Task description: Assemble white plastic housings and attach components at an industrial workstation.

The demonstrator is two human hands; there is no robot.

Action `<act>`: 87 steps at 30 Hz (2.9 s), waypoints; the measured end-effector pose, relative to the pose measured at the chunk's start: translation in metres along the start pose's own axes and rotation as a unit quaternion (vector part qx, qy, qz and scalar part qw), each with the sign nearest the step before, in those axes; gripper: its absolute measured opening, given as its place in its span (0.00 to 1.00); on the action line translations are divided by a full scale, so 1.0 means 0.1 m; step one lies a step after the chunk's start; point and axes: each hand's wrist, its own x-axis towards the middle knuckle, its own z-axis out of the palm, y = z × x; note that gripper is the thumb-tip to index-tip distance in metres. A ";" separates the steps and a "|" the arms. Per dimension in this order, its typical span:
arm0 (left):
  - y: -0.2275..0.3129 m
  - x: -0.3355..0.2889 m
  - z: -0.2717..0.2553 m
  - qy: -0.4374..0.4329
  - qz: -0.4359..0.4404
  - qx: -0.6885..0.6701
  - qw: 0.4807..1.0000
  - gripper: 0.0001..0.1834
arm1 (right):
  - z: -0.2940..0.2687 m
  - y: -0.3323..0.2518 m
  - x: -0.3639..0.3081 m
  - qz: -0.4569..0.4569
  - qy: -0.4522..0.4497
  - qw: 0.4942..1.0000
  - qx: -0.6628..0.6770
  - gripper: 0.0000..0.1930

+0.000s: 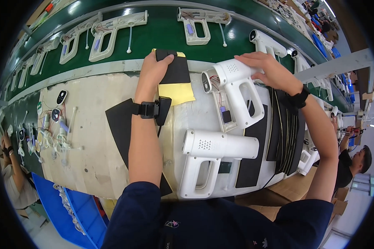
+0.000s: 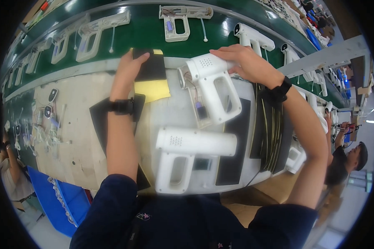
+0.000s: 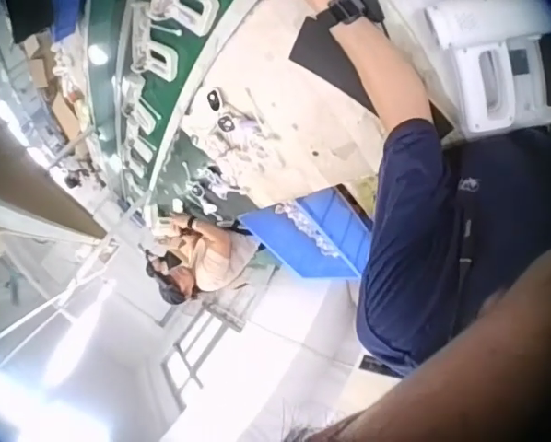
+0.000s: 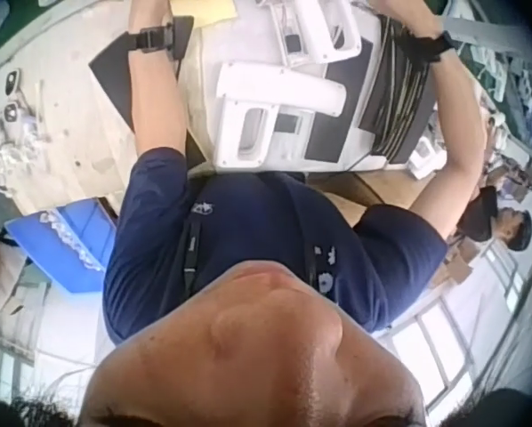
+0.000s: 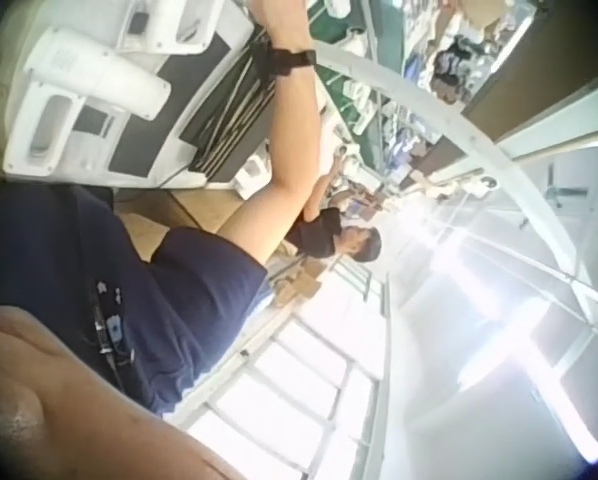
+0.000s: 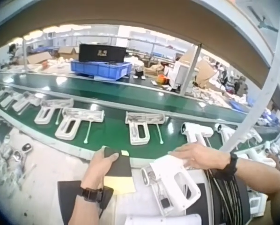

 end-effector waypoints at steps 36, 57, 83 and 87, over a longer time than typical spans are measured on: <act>-0.12 0.11 0.02 -0.030 -0.025 -0.006 0.999 0.18 | 0.21 -0.10 0.05 0.017 -0.040 0.998 -0.053 0.41; 0.05 0.05 0.01 -0.032 -0.034 -0.034 0.998 0.17 | 0.63 0.30 0.43 0.145 0.000 0.987 0.072 0.33; 0.00 0.08 -0.04 -0.034 -0.019 -0.018 0.999 0.16 | 0.32 0.50 -0.24 0.307 -0.035 0.940 0.145 0.38; 0.08 0.03 0.02 -0.030 -0.007 -0.014 0.999 0.15 | 0.07 0.47 -0.45 0.213 -0.199 0.939 0.181 0.38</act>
